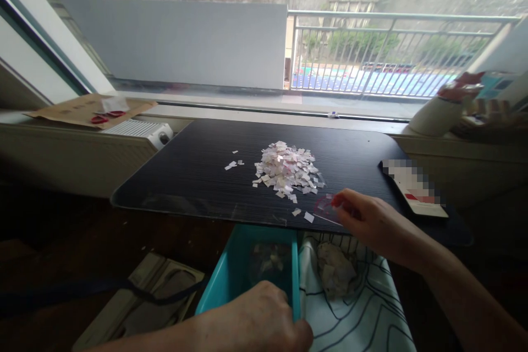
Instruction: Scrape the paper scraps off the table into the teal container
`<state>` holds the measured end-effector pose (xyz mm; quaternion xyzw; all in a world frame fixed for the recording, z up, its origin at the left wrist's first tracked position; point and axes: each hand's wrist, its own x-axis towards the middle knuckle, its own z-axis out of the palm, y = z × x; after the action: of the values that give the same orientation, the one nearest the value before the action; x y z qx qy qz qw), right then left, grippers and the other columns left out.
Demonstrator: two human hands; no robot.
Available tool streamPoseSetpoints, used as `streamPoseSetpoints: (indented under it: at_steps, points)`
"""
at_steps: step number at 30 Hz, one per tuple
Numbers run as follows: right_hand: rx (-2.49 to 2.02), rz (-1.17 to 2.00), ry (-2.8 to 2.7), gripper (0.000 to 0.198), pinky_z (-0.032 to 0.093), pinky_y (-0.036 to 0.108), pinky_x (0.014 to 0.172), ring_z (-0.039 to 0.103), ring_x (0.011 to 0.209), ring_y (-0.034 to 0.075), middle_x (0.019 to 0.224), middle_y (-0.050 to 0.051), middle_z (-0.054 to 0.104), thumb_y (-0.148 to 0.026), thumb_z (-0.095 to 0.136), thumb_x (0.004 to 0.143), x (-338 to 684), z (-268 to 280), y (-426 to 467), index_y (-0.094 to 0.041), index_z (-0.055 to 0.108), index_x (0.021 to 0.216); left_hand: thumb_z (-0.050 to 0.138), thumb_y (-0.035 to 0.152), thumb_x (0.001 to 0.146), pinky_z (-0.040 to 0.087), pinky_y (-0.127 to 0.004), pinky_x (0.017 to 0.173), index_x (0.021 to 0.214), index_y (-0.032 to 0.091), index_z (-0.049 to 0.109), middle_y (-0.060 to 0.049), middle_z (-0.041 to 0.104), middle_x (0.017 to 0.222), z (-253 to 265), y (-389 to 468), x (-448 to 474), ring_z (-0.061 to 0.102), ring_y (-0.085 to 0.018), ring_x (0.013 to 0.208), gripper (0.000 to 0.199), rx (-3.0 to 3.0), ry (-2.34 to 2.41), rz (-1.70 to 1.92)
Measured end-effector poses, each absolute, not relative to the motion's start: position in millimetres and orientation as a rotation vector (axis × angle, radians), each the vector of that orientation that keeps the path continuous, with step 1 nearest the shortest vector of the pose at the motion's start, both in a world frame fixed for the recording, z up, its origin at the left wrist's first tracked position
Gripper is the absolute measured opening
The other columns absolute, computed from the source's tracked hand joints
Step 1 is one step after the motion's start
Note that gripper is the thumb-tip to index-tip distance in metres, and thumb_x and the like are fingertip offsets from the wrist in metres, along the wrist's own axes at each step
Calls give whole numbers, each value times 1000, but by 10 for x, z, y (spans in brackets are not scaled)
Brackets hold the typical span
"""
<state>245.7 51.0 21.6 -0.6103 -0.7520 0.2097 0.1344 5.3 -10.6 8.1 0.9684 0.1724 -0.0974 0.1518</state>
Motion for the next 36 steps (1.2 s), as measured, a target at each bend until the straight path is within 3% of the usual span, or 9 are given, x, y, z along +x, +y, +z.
streamPoseSetpoints:
  at_steps: [9, 16, 25, 36]
  points:
    - [-1918, 537, -2338, 14, 29, 26, 50, 48, 53, 14, 61, -3, 56, -30, 46, 88, 2797, 256, 313, -23, 53, 78, 69, 20, 77, 46, -29, 55, 80, 17, 58, -2, 64, 61, 80, -116, 52, 59, -21, 51, 12, 2779, 508, -300]
    - [-1752, 609, -2164, 12, 35, 24, 54, 52, 58, 13, 67, -3, 60, -31, 47, 90, 2515, 185, 431, -24, 56, 92, 75, 21, 73, 39, -28, 47, 79, 17, 59, 1, 61, 55, 29, -104, 116, 58, -21, 46, 18, 2841, 447, -305]
    - [-1699, 582, -2255, 13, 33, 24, 54, 52, 58, 13, 71, -1, 62, -25, 44, 88, 2225, 145, 594, -22, 57, 91, 76, 20, 71, 33, -29, 43, 78, 17, 58, 2, 58, 52, 2, -107, 77, 56, -20, 44, 19, 2858, 471, -242]
    - [-1782, 586, -2286, 15, 36, 25, 56, 56, 61, 15, 73, 1, 65, -26, 44, 88, 2342, 198, 502, -22, 58, 92, 75, 20, 70, 37, -28, 45, 78, 17, 60, 0, 60, 53, 36, -97, 78, 58, -22, 45, 18, 2827, 497, -270]
